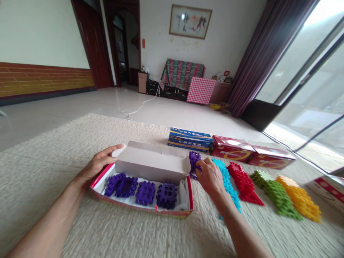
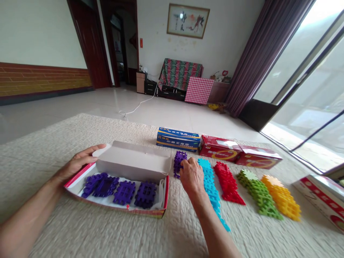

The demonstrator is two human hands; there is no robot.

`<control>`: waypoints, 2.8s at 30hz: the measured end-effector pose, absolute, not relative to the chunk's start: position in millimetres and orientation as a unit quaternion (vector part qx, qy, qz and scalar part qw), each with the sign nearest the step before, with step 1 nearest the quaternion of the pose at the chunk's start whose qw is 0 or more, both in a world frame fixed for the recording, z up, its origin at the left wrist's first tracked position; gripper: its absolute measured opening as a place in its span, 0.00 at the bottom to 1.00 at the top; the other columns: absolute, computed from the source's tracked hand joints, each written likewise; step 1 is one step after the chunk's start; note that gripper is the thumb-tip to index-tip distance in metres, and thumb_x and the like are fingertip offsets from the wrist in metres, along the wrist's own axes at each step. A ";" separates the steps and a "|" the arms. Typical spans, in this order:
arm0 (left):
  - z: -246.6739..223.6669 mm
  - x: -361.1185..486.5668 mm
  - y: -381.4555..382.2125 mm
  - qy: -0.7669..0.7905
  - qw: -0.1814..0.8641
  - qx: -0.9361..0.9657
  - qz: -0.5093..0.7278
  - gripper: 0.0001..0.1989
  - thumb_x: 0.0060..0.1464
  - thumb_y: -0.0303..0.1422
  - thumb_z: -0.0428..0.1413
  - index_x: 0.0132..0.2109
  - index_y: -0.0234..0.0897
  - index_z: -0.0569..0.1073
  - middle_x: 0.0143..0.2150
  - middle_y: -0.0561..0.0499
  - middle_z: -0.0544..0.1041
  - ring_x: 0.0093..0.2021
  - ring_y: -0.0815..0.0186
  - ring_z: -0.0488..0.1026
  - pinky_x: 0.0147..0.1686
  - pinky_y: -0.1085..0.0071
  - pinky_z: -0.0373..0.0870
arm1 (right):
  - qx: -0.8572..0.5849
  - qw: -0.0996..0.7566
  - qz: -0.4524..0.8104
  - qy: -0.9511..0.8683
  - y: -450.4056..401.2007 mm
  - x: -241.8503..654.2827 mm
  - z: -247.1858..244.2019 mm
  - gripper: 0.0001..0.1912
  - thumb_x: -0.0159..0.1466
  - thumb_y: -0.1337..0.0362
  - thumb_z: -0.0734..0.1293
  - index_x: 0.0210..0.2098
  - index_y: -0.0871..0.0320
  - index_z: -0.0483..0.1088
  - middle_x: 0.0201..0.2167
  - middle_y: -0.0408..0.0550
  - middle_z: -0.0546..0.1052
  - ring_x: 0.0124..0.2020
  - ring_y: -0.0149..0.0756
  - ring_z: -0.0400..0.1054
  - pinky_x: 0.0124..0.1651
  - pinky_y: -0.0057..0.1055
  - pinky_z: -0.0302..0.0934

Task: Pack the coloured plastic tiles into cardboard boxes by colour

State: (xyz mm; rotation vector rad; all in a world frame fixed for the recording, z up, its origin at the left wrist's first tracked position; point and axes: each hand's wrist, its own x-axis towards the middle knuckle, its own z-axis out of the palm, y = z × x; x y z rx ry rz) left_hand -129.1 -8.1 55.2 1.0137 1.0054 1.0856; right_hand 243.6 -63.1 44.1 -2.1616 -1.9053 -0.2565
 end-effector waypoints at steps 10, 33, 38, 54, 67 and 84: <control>50.7 -134.2 -6.0 0.424 0.618 0.461 0.475 0.30 0.44 0.30 0.61 0.57 0.41 0.68 0.39 0.50 0.81 0.30 0.65 0.77 0.29 0.76 0.73 | -0.734 0.111 -0.119 -0.659 -62.1 242.0 42.5 0.09 0.61 0.66 0.61 0.37 0.56 0.73 0.35 0.49 0.70 0.35 0.37 0.65 0.36 0.31 0.52; 47.5 -134.3 -5.2 0.373 0.628 0.468 0.497 0.29 0.42 0.27 0.59 0.55 0.37 0.71 0.38 0.50 0.80 0.31 0.66 0.75 0.33 0.73 0.68 | -0.659 0.336 -0.119 -0.663 -76.4 231.4 95.8 0.09 0.55 0.58 0.65 0.34 0.54 0.71 0.31 0.47 0.75 0.30 0.39 0.69 0.34 0.34 0.60; 47.7 -134.3 -4.4 0.357 0.643 0.459 0.498 0.28 0.42 0.26 0.58 0.54 0.37 0.71 0.37 0.50 0.79 0.31 0.66 0.74 0.36 0.70 0.67 | -0.532 0.329 -0.020 -0.780 -81.1 152.0 118.1 0.05 0.57 0.62 0.64 0.32 0.54 0.71 0.29 0.45 0.74 0.30 0.35 0.68 0.35 0.31 0.60; 45.1 -134.4 -2.3 0.349 0.651 0.454 0.499 0.27 0.43 0.25 0.58 0.53 0.38 0.71 0.38 0.49 0.80 0.31 0.66 0.74 0.34 0.71 0.68 | -0.472 0.279 0.021 -0.836 -73.3 87.3 119.4 0.06 0.61 0.64 0.62 0.34 0.56 0.71 0.32 0.45 0.73 0.29 0.30 0.67 0.33 0.28 0.58; 55.5 -140.8 -6.5 0.446 0.608 0.436 0.491 0.37 0.39 0.33 0.63 0.60 0.40 0.65 0.36 0.52 0.82 0.29 0.63 0.77 0.29 0.74 0.72 | -0.673 0.238 -0.026 -0.700 -44.4 285.1 81.9 0.16 0.54 0.64 0.64 0.42 0.57 0.73 0.43 0.50 0.75 0.40 0.38 0.71 0.45 0.34 0.63; 59.3 -136.7 -7.6 0.450 0.618 0.427 0.482 0.39 0.36 0.34 0.64 0.60 0.41 0.65 0.35 0.52 0.82 0.30 0.62 0.77 0.29 0.74 0.72 | -0.654 0.096 -0.013 -0.750 -34.5 271.5 75.0 0.13 0.52 0.68 0.66 0.39 0.57 0.71 0.55 0.53 0.67 0.54 0.43 0.62 0.53 0.40 0.56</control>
